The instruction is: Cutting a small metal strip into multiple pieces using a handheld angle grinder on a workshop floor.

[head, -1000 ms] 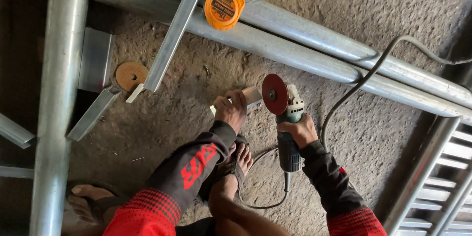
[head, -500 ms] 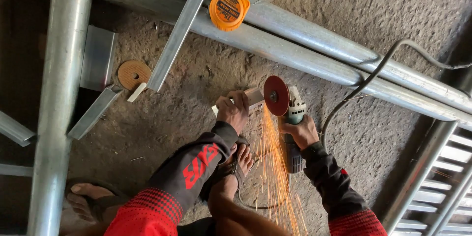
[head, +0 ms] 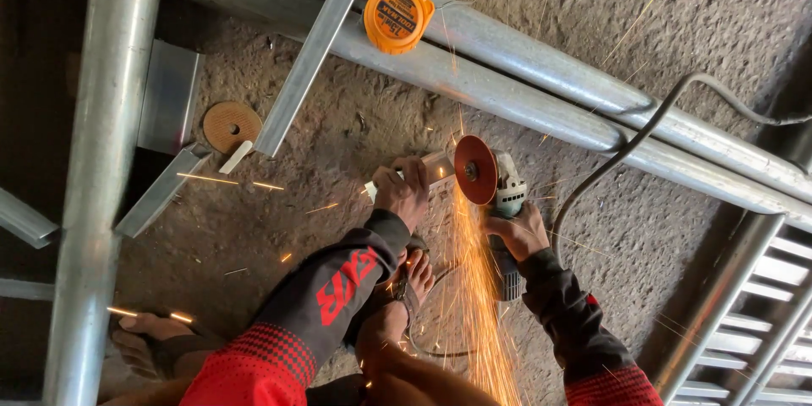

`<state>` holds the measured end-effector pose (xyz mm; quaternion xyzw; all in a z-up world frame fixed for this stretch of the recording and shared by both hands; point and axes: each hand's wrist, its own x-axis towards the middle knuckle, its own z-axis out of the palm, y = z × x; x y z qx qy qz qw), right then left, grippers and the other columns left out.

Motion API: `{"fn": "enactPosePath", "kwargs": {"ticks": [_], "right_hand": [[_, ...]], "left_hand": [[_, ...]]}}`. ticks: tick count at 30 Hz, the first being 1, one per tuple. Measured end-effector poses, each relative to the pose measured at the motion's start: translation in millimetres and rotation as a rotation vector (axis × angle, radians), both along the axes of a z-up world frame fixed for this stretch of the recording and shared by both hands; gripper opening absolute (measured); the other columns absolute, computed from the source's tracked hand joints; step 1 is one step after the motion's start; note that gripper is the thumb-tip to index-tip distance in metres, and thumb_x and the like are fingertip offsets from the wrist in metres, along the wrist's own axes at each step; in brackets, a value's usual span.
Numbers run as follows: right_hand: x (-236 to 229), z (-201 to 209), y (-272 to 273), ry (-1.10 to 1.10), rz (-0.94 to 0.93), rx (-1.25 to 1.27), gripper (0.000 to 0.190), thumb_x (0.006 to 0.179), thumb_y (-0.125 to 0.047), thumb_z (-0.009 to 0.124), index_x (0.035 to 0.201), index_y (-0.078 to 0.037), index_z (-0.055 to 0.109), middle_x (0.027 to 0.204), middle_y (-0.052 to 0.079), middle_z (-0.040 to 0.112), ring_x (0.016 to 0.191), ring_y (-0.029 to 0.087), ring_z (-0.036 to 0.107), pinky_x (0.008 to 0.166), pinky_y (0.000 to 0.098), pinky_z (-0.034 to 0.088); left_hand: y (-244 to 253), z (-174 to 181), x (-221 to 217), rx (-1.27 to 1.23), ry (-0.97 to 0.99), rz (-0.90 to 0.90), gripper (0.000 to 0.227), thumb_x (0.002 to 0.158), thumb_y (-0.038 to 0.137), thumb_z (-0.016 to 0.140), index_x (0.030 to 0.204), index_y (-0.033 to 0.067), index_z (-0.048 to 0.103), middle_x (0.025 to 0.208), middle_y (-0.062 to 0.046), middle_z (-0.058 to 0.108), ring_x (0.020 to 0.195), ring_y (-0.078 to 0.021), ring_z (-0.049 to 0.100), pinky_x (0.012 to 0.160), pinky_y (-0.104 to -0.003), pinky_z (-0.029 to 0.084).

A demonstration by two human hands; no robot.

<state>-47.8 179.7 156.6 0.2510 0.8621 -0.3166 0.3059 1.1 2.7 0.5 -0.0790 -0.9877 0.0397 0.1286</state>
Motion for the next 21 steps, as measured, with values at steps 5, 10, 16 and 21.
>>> {"fn": "enactPosePath", "kwargs": {"ticks": [5, 10, 16, 21], "right_hand": [[0, -12, 2, 0.027, 0.072, 0.056, 0.049, 0.055, -0.029, 0.09, 0.072, 0.006, 0.06, 0.063, 0.025, 0.056, 0.066, 0.033, 0.063, 0.069, 0.039, 0.051], [-3, 2, 8, 0.0, -0.101, -0.37, 0.032, 0.063, 0.001, 0.073, 0.092, 0.0, 0.062, 0.077, 0.007, 0.061, 0.063, 0.018, 0.053, 0.06, 0.0313, 0.044], [-2, -21, 12, 0.02, 0.068, -0.01, 0.042, 0.057, -0.027, 0.095, 0.067, -0.009, 0.058, 0.056, 0.009, 0.056, 0.054, 0.018, 0.058, 0.059, 0.033, 0.05], [-25, 36, -56, -0.118, -0.101, 0.239, 0.046, 0.075, -0.042, 0.075, 0.074, 0.002, 0.061, 0.055, 0.007, 0.049, 0.057, 0.0, 0.046, 0.059, 0.0078, 0.036]], "left_hand": [[-1, -5, 1, 0.007, -0.016, -0.02, 0.048, 0.084, 0.02, 0.046, 0.118, -0.0095, 0.06, 0.081, -0.033, 0.046, 0.05, -0.0475, 0.046, 0.052, -0.049, 0.028], [0, -7, -1, 0.041, 0.049, 0.003, 0.043, 0.085, 0.013, 0.041, 0.115, -0.0104, 0.062, 0.079, -0.032, 0.047, 0.048, -0.0474, 0.045, 0.052, -0.048, 0.028], [-1, 0, -3, 0.027, 0.029, 0.001, 0.042, 0.082, 0.01, 0.04, 0.112, -0.0113, 0.059, 0.077, -0.036, 0.043, 0.047, -0.052, 0.041, 0.049, -0.05, 0.026], [-4, 7, -3, 0.01, 0.02, -0.001, 0.038, 0.093, 0.017, 0.042, 0.115, -0.0078, 0.061, 0.078, -0.029, 0.048, 0.05, -0.0455, 0.048, 0.051, -0.046, 0.031]]}}
